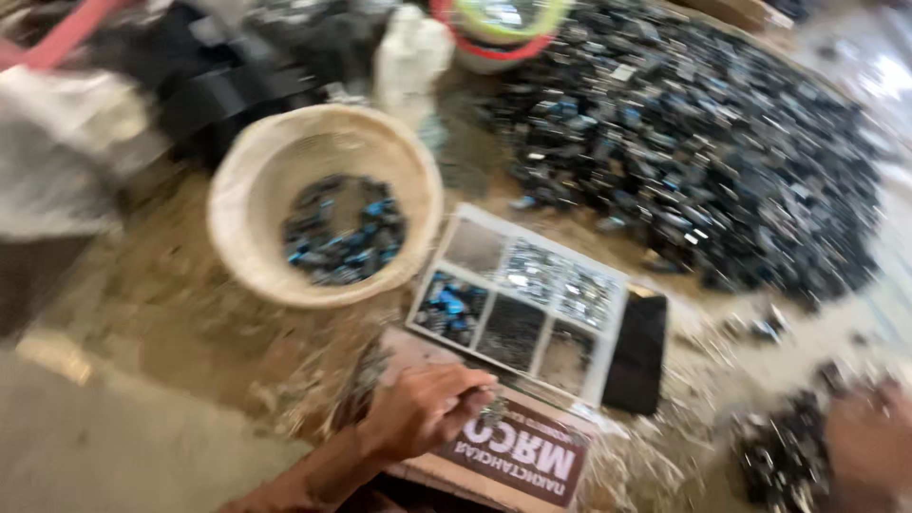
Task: The person picks small metal fastener components from a pile on the work table and fits them together by hand, pressing the pieces into assembled units. They place finished assemblies and sorted parts into the compartments of a plastic organizer box, occasionally reaching into a basket and the larger pile to gather more pieces.
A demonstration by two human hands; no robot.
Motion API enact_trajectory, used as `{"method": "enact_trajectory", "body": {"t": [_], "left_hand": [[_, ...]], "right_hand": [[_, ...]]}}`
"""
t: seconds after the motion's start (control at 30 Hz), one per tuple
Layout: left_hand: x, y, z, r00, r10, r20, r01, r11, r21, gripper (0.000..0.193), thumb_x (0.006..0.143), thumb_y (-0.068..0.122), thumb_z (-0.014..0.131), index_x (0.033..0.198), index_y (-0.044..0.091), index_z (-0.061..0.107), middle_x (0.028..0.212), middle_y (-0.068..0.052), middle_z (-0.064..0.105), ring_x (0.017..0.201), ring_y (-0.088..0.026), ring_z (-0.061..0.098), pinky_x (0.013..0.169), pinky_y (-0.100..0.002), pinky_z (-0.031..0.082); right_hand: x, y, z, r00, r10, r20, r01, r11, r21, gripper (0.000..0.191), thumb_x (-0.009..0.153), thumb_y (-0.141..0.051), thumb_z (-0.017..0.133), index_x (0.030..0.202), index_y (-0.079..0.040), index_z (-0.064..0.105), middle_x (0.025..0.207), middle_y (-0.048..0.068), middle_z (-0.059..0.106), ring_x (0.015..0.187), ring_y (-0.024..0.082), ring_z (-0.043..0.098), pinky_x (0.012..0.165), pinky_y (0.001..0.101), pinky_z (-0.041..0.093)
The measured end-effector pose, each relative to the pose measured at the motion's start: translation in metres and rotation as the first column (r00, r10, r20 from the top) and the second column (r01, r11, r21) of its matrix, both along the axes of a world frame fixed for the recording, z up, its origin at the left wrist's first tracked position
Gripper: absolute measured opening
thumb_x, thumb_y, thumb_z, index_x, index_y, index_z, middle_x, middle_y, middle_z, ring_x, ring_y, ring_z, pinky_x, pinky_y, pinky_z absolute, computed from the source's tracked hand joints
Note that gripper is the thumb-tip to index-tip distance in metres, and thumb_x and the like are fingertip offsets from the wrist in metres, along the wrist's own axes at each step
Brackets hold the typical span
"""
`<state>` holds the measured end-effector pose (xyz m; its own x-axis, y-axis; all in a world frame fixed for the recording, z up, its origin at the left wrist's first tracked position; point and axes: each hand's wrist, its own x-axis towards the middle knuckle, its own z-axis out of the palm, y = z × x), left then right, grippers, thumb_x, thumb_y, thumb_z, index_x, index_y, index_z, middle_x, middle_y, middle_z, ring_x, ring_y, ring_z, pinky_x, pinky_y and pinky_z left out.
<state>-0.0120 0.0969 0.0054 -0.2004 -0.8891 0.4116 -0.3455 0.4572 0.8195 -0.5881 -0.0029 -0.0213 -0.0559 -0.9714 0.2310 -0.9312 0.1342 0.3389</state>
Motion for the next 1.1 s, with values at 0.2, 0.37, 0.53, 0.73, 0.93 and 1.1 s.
{"method": "enact_trajectory", "body": {"t": [0.2,0.37,0.53,0.73,0.93,1.1], "left_hand": [[0.01,0.005,-0.006,0.999,-0.044,-0.024,0.044,0.999,-0.013,0.017,0.096,0.011,0.073,0.111,0.005,0.069,0.09,-0.01,0.073,0.075,-0.026,0.073,0.066,-0.035,0.058],[0.006,0.003,-0.007,1.0,-0.01,0.003,0.01,0.998,-0.069,0.015,0.095,0.012,0.074,0.109,0.008,0.071,0.092,-0.008,0.074,0.077,-0.023,0.073,0.067,-0.033,0.058],[0.02,-0.017,-0.004,0.966,0.143,0.217,-0.077,0.955,-0.286,0.02,0.097,0.011,0.069,0.117,0.01,0.069,0.11,-0.01,0.075,0.088,-0.02,0.074,0.071,-0.029,0.06],[0.029,-0.055,0.018,0.761,0.189,0.621,-0.055,0.972,-0.228,0.035,0.081,0.005,0.067,0.115,0.009,0.073,0.113,-0.003,0.07,0.099,-0.022,0.066,0.072,-0.033,0.059],[0.013,-0.077,0.02,0.58,0.052,0.813,-0.001,0.998,-0.063,0.014,0.089,0.015,0.067,0.102,0.014,0.072,0.101,-0.004,0.065,0.101,-0.021,0.064,0.07,-0.033,0.057],[0.012,-0.076,0.022,0.657,0.076,0.75,0.029,0.992,-0.126,0.02,0.089,0.017,0.071,0.106,0.008,0.07,0.102,-0.006,0.064,0.1,-0.024,0.065,0.072,-0.036,0.056]], "right_hand": [[0.03,0.043,-0.013,0.74,0.002,0.672,0.326,0.874,-0.361,0.005,0.088,-0.013,0.069,0.085,-0.011,0.072,0.083,0.006,0.069,0.074,0.021,0.067,0.066,0.0348,0.052],[0.107,0.111,-0.035,-0.04,0.323,0.946,0.559,0.791,-0.247,0.003,0.086,-0.007,0.072,0.089,-0.008,0.073,0.085,0.007,0.069,0.069,0.018,0.066,0.06,0.0318,0.051],[0.23,0.18,-0.042,-0.466,-0.026,0.884,0.149,0.983,0.108,0.009,0.085,-0.002,0.074,0.093,-0.005,0.075,0.086,0.008,0.07,0.064,0.016,0.065,0.053,0.0287,0.051],[0.319,0.176,-0.003,0.296,0.083,0.952,-0.082,0.995,-0.062,0.017,0.075,-0.007,0.087,0.087,-0.006,0.075,0.081,0.004,0.074,0.066,0.013,0.067,0.062,0.0278,0.053],[0.337,0.156,0.019,0.556,0.359,0.749,-0.21,0.933,-0.291,0.017,0.074,-0.006,0.086,0.088,-0.006,0.076,0.097,0.007,0.073,0.094,0.028,0.066,0.085,0.0378,0.052],[0.328,0.166,0.019,0.543,0.416,0.729,-0.107,0.896,-0.432,0.02,0.081,-0.01,0.083,0.098,-0.006,0.073,0.106,0.008,0.073,0.105,0.028,0.066,0.097,0.0396,0.052]]}}
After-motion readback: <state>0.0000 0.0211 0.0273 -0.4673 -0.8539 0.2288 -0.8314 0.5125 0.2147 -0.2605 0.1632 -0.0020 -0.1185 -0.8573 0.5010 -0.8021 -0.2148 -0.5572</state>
